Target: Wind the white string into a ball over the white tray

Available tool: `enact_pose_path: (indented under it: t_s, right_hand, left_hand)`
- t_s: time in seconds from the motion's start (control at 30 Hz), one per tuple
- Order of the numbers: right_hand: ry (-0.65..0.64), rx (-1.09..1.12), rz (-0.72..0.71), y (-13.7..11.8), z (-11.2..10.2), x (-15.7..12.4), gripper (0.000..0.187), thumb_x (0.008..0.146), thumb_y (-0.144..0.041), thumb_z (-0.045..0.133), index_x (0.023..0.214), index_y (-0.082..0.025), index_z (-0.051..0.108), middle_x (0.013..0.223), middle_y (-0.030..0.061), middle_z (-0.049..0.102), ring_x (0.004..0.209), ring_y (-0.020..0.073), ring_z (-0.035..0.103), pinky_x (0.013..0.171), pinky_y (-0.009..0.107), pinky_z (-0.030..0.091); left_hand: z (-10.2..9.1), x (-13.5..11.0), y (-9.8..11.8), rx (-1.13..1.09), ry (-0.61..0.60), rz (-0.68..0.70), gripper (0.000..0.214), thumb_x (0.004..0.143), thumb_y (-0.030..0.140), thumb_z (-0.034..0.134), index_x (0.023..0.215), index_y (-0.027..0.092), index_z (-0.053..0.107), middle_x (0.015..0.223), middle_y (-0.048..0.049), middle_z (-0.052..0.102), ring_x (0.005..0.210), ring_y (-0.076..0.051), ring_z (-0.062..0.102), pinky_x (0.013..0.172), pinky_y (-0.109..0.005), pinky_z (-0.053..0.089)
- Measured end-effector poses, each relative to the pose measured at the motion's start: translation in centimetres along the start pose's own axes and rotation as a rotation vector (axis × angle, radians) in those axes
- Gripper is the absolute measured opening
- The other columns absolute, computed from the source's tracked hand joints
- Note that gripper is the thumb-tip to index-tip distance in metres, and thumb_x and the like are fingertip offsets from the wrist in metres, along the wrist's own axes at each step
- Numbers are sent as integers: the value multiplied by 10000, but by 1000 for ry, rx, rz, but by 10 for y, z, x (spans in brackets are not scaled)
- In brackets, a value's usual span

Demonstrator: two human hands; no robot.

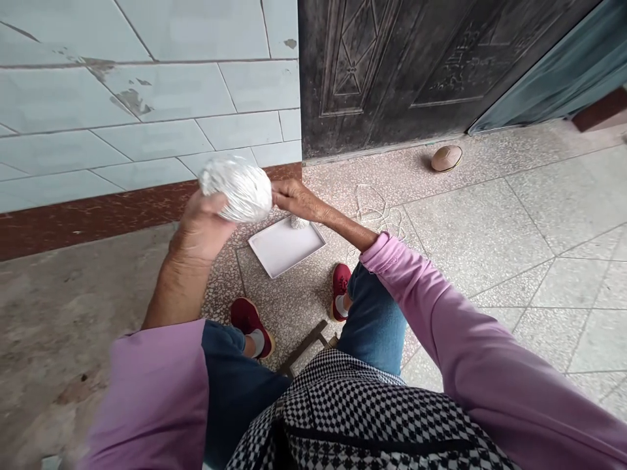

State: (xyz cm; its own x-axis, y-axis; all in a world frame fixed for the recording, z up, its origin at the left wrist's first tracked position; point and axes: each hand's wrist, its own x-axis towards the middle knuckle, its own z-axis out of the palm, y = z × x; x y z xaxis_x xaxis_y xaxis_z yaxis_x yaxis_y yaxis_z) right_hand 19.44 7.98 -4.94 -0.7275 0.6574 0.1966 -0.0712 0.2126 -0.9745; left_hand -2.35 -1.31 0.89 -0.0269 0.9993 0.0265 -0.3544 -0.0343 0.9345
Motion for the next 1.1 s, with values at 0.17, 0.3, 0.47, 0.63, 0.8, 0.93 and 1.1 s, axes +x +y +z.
enact_pose_path:
  t_s: [0.17,0.3,0.47,0.63,0.8,0.93,1.1]
  right_hand:
    - [-127,-146,-5,-19,37,-17,485,1362,-390,725,933,-168,685,885,-12,638,868,149,547,831,277,421]
    - [-189,-138,-1,-43,38,-25,476,1380,-417,741,979,-163,699,924,4,654,907,162,569,848,279,434]
    - [66,-146,-8,-59,10,-18,604,1388,-612,729,958,-190,691,837,-23,541,826,153,457,777,277,402]
    - [160,-64,10,-48,-10,-12,660,1332,-678,825,922,-223,581,806,-42,490,767,144,391,714,261,387]
    - [181,-133,63,-36,-6,-9,590,1364,-480,793,885,-213,575,867,-19,568,871,161,522,828,273,462]
    - [42,-201,118,-35,19,-8,518,1363,-452,787,927,-186,698,945,10,719,977,187,648,911,294,495]
    - [-35,-210,104,-36,13,-12,547,1365,-577,802,986,-188,740,902,-6,708,905,174,608,873,277,509]
  left_hand:
    - [-23,15,-5,33,185,95,834,587,598,1153,1236,235,775,1200,-171,854,1426,-506,779,1266,-715,721]
    - [-44,23,-15,350,327,103,932,495,599,1212,1206,201,759,1126,-105,778,1176,-390,732,1186,-679,706]
    - [-36,10,-15,610,56,-85,959,494,550,1213,1298,166,856,1162,-132,844,1162,-443,772,1188,-691,685]
    - [-20,-8,-14,329,-367,-206,832,703,566,1136,1381,175,852,1229,-184,882,1319,-516,836,1125,-620,768]
    - [-2,-12,-3,44,-231,-124,828,618,492,1085,1348,212,811,1239,-191,873,1551,-591,768,1335,-759,699]
    - [17,-9,15,-139,37,-8,810,568,367,1003,1344,263,796,1217,-139,891,1519,-543,779,1381,-775,662]
    - [-10,5,39,-103,255,107,661,549,448,965,1142,322,700,1277,-53,900,1682,-424,680,1351,-585,681]
